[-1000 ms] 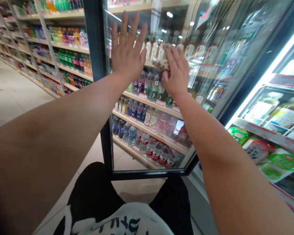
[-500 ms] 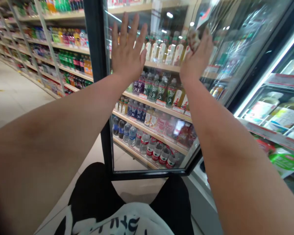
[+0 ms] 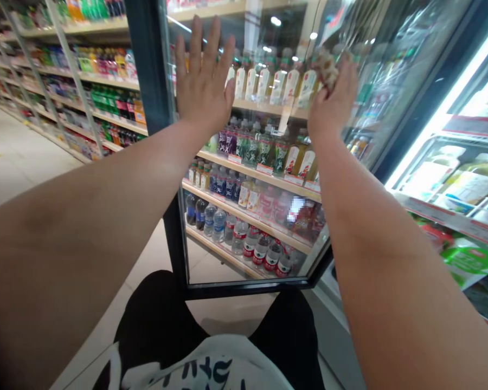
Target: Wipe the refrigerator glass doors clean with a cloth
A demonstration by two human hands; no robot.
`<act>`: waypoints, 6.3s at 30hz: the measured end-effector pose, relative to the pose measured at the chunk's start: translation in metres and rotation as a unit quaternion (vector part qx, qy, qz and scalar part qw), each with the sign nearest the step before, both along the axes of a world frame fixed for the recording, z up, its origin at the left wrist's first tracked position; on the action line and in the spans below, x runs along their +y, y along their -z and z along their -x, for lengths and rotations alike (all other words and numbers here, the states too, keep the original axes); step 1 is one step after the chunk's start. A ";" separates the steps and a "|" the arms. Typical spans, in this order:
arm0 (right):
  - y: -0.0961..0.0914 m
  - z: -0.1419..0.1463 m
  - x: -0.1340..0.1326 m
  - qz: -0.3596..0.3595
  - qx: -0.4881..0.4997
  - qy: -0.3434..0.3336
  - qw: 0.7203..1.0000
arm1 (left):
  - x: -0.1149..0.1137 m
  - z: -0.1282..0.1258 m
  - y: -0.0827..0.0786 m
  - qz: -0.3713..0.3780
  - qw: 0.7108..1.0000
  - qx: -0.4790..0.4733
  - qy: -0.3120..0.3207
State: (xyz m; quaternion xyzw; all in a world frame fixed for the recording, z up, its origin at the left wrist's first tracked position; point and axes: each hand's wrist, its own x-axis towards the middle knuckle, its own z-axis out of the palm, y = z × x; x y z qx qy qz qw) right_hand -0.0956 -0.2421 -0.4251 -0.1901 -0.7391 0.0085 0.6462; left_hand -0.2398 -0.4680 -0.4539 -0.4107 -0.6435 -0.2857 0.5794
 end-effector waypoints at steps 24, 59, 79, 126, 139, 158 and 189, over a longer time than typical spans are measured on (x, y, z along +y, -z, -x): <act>0.030 0.033 -0.022 -0.187 -0.107 -0.109 0.970 | -0.024 -0.023 0.028 0.044 0.993 -0.095 0.056; 0.104 0.053 -0.010 -0.070 -0.004 -0.042 0.997 | -0.017 -0.012 0.054 0.039 0.994 -0.095 0.038; 0.118 -0.001 0.078 0.004 0.079 0.013 0.997 | -0.018 -0.017 0.055 0.053 0.993 -0.106 0.021; 0.161 -0.014 0.123 0.007 0.156 0.051 0.986 | 0.146 -0.084 0.011 0.238 0.956 0.020 0.169; 0.105 0.008 0.073 -0.072 0.053 -0.026 0.996 | 0.149 -0.080 0.017 0.211 0.967 0.038 0.139; 0.074 -0.015 0.103 0.031 0.153 0.020 0.988 | 0.150 -0.079 0.021 0.214 0.969 0.113 0.047; -0.005 0.034 -0.007 -0.017 0.064 0.009 0.998 | 0.016 -0.009 -0.036 0.137 0.988 0.075 0.005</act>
